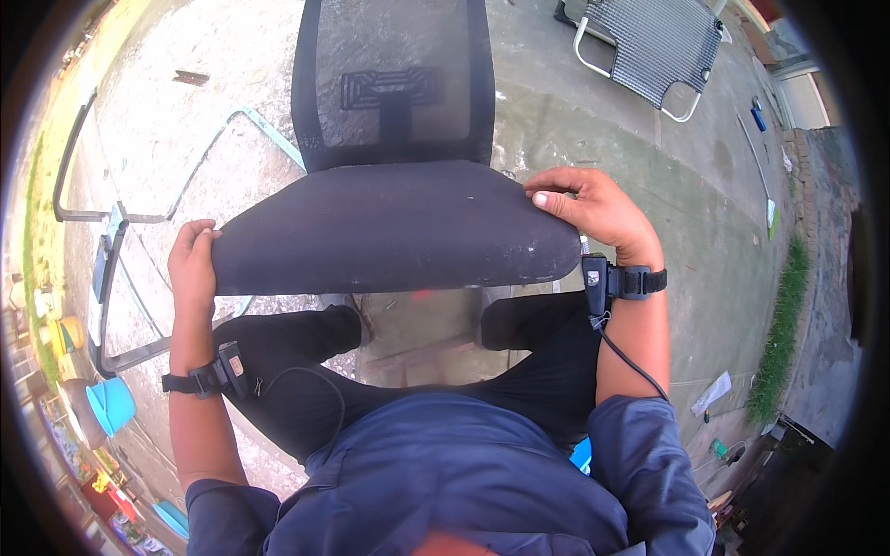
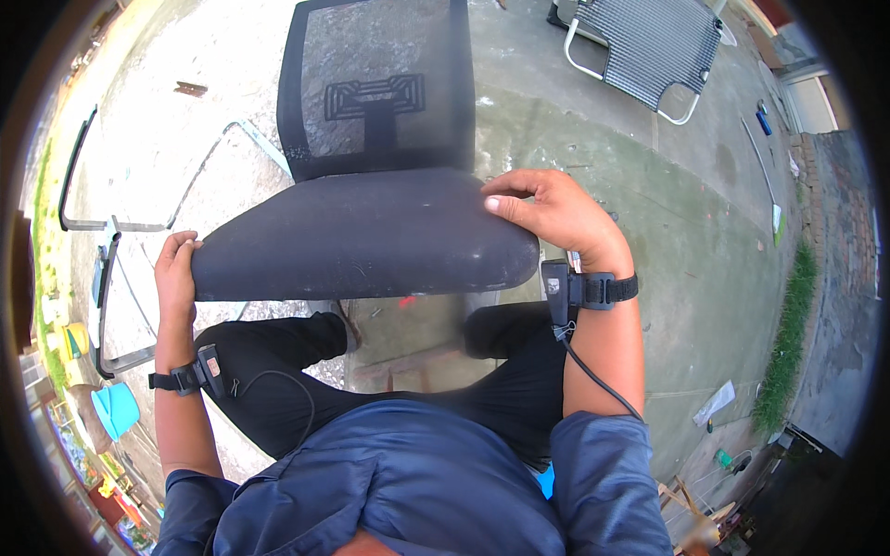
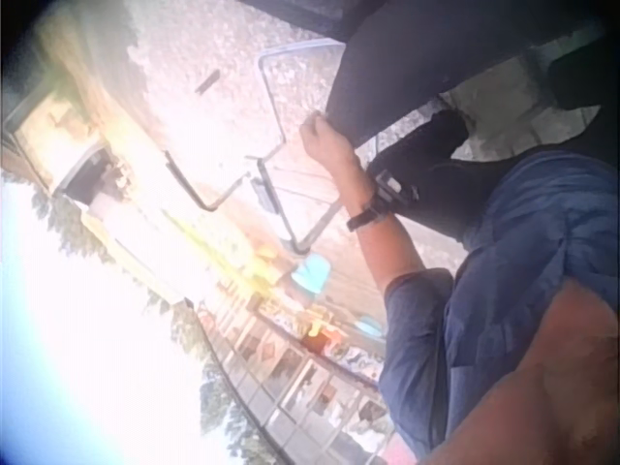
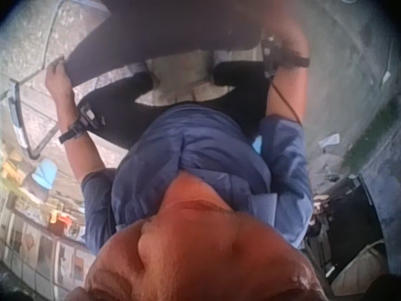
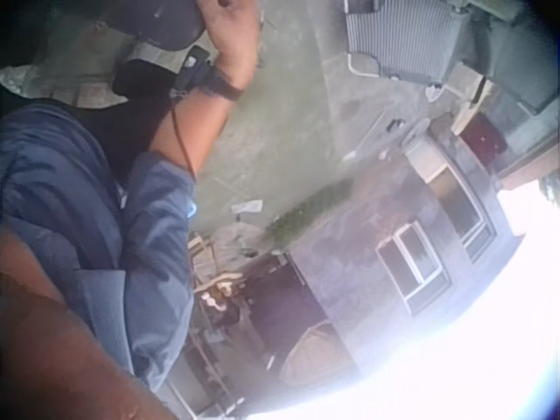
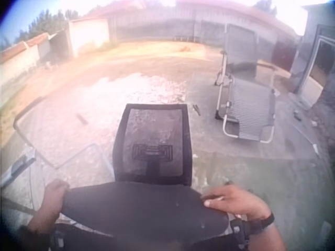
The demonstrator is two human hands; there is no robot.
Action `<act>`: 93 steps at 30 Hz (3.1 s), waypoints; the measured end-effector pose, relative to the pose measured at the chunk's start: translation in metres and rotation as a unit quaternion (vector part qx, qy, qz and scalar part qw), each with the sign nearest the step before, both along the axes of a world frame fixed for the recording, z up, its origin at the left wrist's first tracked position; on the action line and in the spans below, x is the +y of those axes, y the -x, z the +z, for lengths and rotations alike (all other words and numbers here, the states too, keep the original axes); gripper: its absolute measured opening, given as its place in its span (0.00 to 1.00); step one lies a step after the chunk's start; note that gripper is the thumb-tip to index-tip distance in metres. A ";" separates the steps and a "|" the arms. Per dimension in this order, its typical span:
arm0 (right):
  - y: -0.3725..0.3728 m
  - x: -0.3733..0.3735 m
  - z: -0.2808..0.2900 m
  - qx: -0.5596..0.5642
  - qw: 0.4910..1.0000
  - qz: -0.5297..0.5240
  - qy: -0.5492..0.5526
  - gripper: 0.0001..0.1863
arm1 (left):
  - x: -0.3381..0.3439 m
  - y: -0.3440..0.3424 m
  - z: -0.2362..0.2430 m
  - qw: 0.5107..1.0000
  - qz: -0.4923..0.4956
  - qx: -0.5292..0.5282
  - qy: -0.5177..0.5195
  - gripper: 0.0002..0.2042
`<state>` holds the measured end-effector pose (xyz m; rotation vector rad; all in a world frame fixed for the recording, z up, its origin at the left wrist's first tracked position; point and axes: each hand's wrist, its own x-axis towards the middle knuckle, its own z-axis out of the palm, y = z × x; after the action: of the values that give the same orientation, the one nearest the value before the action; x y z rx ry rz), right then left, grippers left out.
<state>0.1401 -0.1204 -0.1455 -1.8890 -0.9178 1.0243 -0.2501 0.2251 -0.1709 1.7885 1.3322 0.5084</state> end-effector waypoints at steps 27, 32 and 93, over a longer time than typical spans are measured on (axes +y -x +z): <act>0.000 0.011 -0.007 -0.119 0.981 0.044 0.145 0.13 | -0.033 0.016 -0.007 0.996 0.037 -0.033 0.068 0.10; 0.000 0.008 -0.011 -0.134 0.979 0.055 0.141 0.14 | -0.033 0.019 -0.010 0.996 0.040 -0.024 0.072 0.09; -0.006 0.008 -0.014 -0.152 0.978 0.038 0.138 0.17 | -0.026 0.018 -0.011 0.996 0.040 -0.040 0.067 0.10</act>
<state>0.1466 -0.1127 -0.1592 -2.3043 -1.0721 0.9626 -0.2683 0.1990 -0.1816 1.5965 1.3538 0.5161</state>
